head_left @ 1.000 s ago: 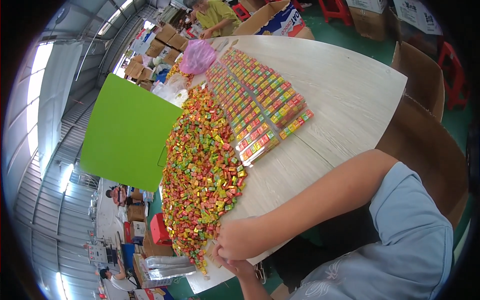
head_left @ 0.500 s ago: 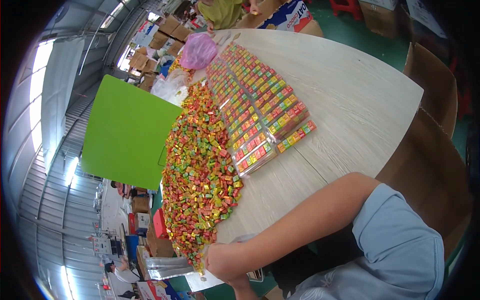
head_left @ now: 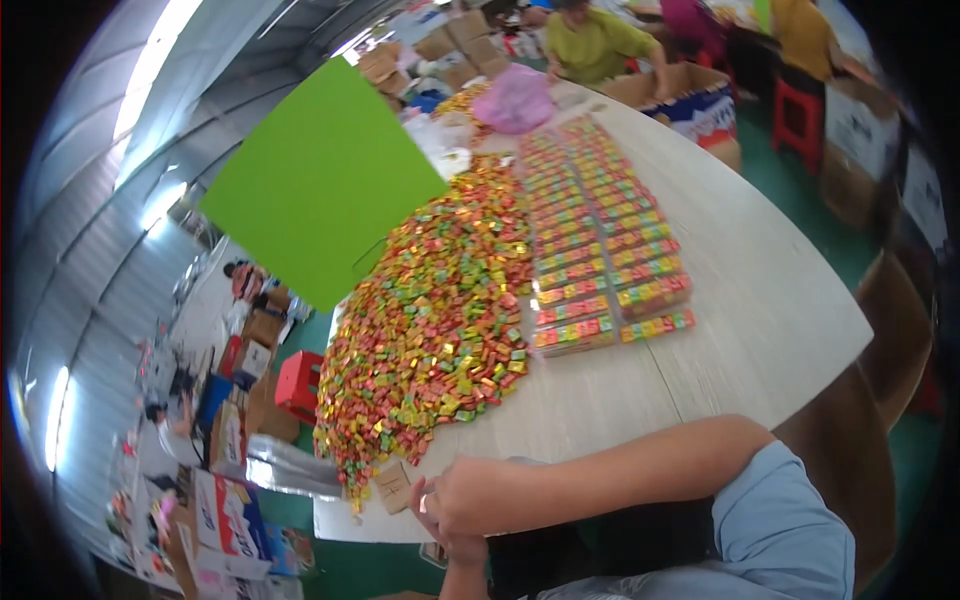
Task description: Picking small wrapped items from a pile and arranging them inside a plastic container.
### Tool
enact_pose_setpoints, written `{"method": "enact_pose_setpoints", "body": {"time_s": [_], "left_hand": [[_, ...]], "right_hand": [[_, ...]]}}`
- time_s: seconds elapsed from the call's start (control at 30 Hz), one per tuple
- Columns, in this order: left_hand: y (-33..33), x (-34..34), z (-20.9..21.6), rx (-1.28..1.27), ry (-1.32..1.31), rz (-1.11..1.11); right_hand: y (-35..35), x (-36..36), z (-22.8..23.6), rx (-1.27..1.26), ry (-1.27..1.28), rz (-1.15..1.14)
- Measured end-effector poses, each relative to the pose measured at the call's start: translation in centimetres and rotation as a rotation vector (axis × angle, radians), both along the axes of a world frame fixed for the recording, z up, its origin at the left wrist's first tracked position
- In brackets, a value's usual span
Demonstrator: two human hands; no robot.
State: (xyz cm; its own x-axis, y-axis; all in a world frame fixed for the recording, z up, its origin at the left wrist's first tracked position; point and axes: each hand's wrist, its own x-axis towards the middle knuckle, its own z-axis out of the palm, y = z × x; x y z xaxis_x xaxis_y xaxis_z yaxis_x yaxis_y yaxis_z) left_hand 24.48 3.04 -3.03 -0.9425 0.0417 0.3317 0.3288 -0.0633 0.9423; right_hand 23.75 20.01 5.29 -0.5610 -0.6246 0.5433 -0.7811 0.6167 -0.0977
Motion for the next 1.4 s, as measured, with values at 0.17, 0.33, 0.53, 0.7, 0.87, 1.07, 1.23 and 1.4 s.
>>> {"method": "enact_pose_setpoints", "body": {"time_s": [0.17, 0.33, 0.53, 0.7, 0.87, 1.07, 1.23, 1.4], "left_hand": [[-0.8, 0.0, -0.5, -0.034, 0.166, -0.042], [-0.1, -0.8, -0.3, -0.122, 0.136, 0.003], [0.4, -1.6, -0.5, -0.001, 0.175, -0.170], [0.3, -1.5, 0.0, 0.102, 0.140, -0.246], [0.7, -1.5, -0.2, -0.033, 0.173, -0.289], [0.4, -2.2, -1.2, 0.006, 0.196, -0.337], [0.0, -2.7, -1.7, -0.090, 0.291, -0.308], [-1.4, -3.3, -3.2, -0.148, 0.228, -0.354]], "right_hand": [[-0.1, -0.2, 2.8, -0.020, 0.252, 0.089], [0.1, -0.2, 2.7, 0.077, 0.182, 0.000], [2.6, 1.8, 3.6, 0.181, 0.024, -0.081], [3.5, 2.9, 4.7, 0.176, -0.097, -0.141], [4.6, 3.1, 6.3, 0.044, -0.405, -0.170], [6.7, 4.3, 8.5, -0.075, -0.471, -0.194], [15.6, 5.5, 6.7, -0.056, -0.260, -0.512], [23.5, 4.9, -0.1, -0.043, -0.424, -0.787]]}}
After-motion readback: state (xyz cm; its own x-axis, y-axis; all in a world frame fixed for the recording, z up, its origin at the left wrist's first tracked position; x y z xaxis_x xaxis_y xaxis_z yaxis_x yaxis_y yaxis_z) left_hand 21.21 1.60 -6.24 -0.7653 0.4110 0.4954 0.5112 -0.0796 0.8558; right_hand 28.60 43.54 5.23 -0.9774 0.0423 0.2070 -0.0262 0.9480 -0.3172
